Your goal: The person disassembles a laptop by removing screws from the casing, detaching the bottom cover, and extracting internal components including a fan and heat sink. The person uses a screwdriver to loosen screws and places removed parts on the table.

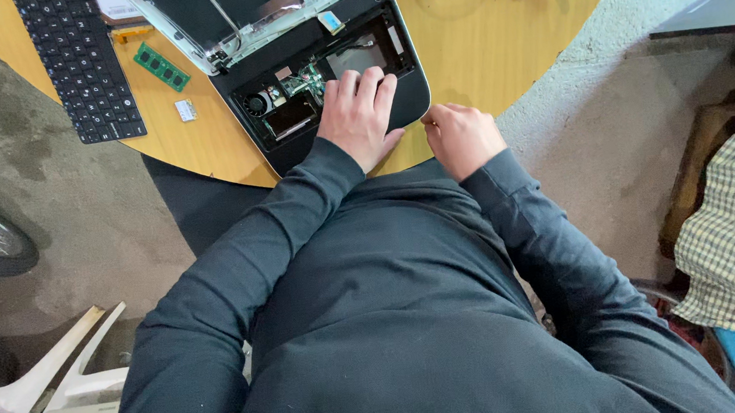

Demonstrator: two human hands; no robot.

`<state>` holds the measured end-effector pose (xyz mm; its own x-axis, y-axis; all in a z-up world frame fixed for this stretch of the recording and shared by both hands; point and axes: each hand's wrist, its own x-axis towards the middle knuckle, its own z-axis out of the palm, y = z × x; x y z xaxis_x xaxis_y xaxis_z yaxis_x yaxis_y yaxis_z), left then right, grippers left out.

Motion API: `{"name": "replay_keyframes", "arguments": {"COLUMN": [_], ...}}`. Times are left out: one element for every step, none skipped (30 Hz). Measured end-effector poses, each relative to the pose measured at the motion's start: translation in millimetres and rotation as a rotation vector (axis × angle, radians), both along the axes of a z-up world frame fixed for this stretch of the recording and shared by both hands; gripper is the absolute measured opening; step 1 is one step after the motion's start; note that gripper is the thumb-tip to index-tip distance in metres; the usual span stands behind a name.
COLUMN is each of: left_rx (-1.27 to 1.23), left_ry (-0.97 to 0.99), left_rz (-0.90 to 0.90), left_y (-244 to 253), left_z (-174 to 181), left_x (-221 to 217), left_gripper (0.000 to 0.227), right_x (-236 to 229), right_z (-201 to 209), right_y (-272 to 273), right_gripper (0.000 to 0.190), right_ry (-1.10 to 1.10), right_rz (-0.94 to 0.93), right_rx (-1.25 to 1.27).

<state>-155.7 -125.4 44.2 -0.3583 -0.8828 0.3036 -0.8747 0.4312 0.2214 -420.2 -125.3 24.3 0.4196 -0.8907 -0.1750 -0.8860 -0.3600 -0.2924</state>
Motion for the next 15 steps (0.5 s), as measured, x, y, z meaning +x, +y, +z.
{"name": "replay_keyframes", "arguments": {"left_rx": [0.012, 0.013, 0.009, 0.005, 0.008, 0.014, 0.022, 0.026, 0.082, 0.138, 0.144, 0.130, 0.113, 0.116, 0.125], "left_ry": [0.008, 0.009, 0.021, 0.034, 0.035, 0.046, 0.057, 0.058, -0.013, -0.084, -0.083, -0.093, -0.103, -0.101, -0.119], "left_rz": [-0.005, -0.007, -0.007, -0.008, -0.007, -0.011, -0.014, -0.014, 0.009, 0.032, 0.032, 0.035, 0.039, 0.039, 0.039], "left_y": [0, 0, 0, 1, 0, 0, 1, 0, 1, 1, 1, 2, 0, 2, 1], "left_z": [1, 2, 3, 3, 8, 12, 16, 15, 13, 11, 11, 11, 10, 10, 10], "left_x": [0, 0, 0, 0, 1, 1, 1, 0, -1, -1, -2, -2, -2, -1, -1], "left_gripper": [0.105, 0.105, 0.107, 0.109, 0.109, 0.106, 0.103, 0.103, 0.101, 0.099, 0.099, 0.099, 0.099, 0.099, 0.099], "right_x": [4, 9, 13, 18, 20, 21, 22, 30, 38, 45, 48, 50, 52, 47, 42], "right_z": [2, 5, 8, 11, 9, 7, 5, 13, 21, 29, 30, 32, 34, 42, 49], "right_y": [-4, -8, -13, -17, -21, -25, -27, -36, -43, -50, -54, -59, -64, -69, -76], "right_gripper": [0.013, 0.013, 0.014, 0.015, 0.015, 0.014, 0.014, 0.014, 0.014, 0.018, 0.018, 0.020, 0.022, 0.022, 0.031], "right_ry": [0.062, 0.063, 0.117, 0.170, 0.171, 0.216, 0.262, 0.263, 0.315, 0.366, 0.366, 0.390, 0.414, 0.416, 0.359], "right_rz": [0.017, 0.015, 0.015, 0.016, 0.016, 0.039, 0.061, 0.061, 0.118, 0.175, 0.175, 0.203, 0.230, 0.230, 0.207], "right_rx": [-0.003, -0.002, 0.063, 0.128, 0.130, 0.137, 0.146, 0.150, 0.236, 0.323, 0.328, 0.344, 0.358, 0.361, 0.430]}}
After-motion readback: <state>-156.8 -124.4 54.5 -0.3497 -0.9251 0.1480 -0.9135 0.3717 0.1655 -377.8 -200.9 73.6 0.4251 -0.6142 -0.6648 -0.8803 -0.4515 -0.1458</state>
